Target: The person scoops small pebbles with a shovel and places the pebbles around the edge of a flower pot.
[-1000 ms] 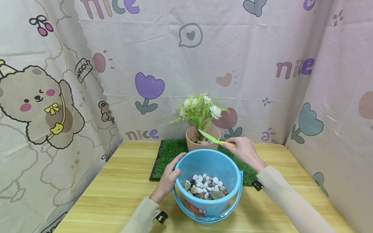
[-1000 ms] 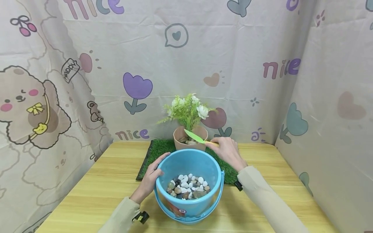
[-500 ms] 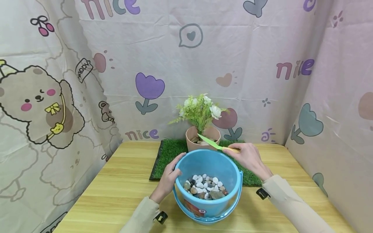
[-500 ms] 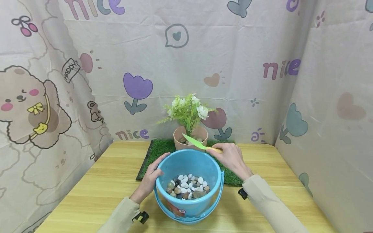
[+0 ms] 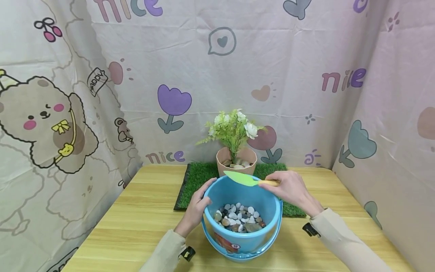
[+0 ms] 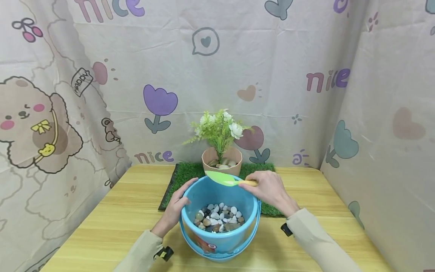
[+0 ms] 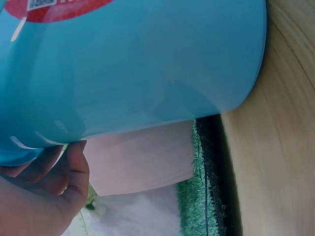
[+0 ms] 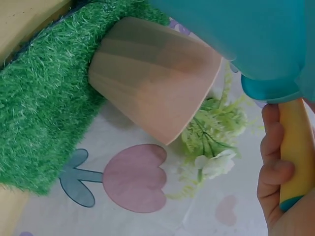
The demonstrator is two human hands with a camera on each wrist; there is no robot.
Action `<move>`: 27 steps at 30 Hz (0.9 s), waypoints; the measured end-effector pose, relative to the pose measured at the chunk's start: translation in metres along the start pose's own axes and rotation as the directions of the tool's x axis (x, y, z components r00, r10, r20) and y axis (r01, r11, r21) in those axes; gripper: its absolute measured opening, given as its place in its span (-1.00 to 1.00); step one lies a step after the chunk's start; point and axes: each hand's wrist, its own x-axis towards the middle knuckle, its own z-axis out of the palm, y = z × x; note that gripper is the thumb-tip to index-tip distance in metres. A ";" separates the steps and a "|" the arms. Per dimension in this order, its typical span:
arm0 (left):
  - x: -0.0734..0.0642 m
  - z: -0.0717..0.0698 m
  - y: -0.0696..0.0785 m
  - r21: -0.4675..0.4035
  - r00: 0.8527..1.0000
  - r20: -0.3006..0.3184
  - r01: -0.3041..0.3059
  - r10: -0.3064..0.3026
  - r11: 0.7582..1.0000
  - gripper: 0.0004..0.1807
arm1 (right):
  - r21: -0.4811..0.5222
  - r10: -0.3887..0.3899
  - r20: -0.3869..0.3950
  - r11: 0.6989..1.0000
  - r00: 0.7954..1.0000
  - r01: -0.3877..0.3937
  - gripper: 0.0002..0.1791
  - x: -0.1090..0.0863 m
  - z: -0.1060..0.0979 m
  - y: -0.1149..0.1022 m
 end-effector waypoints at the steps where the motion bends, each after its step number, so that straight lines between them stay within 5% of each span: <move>1: 0.000 0.000 0.000 -0.001 1.000 0.000 0.002 -0.002 1.000 -0.23 | -0.006 -0.019 0.005 1.000 1.000 0.019 -0.73 0.000 -0.001 -0.001; 11: -0.001 0.000 0.002 -0.005 1.000 -0.023 0.012 -0.013 1.000 -0.24 | -0.095 -0.188 0.086 0.976 0.978 0.196 -0.77 -0.001 -0.009 -0.009; 17: 0.000 0.000 0.002 0.003 1.000 -0.028 0.006 -0.006 1.000 -0.24 | -0.147 -0.312 0.149 0.931 0.938 0.333 -0.74 0.001 -0.010 -0.018; 27: -0.002 0.000 0.004 -0.002 1.000 -0.022 0.021 -0.021 1.000 -0.23 | -0.099 -0.358 0.364 0.903 0.860 0.418 -0.79 0.010 -0.014 -0.029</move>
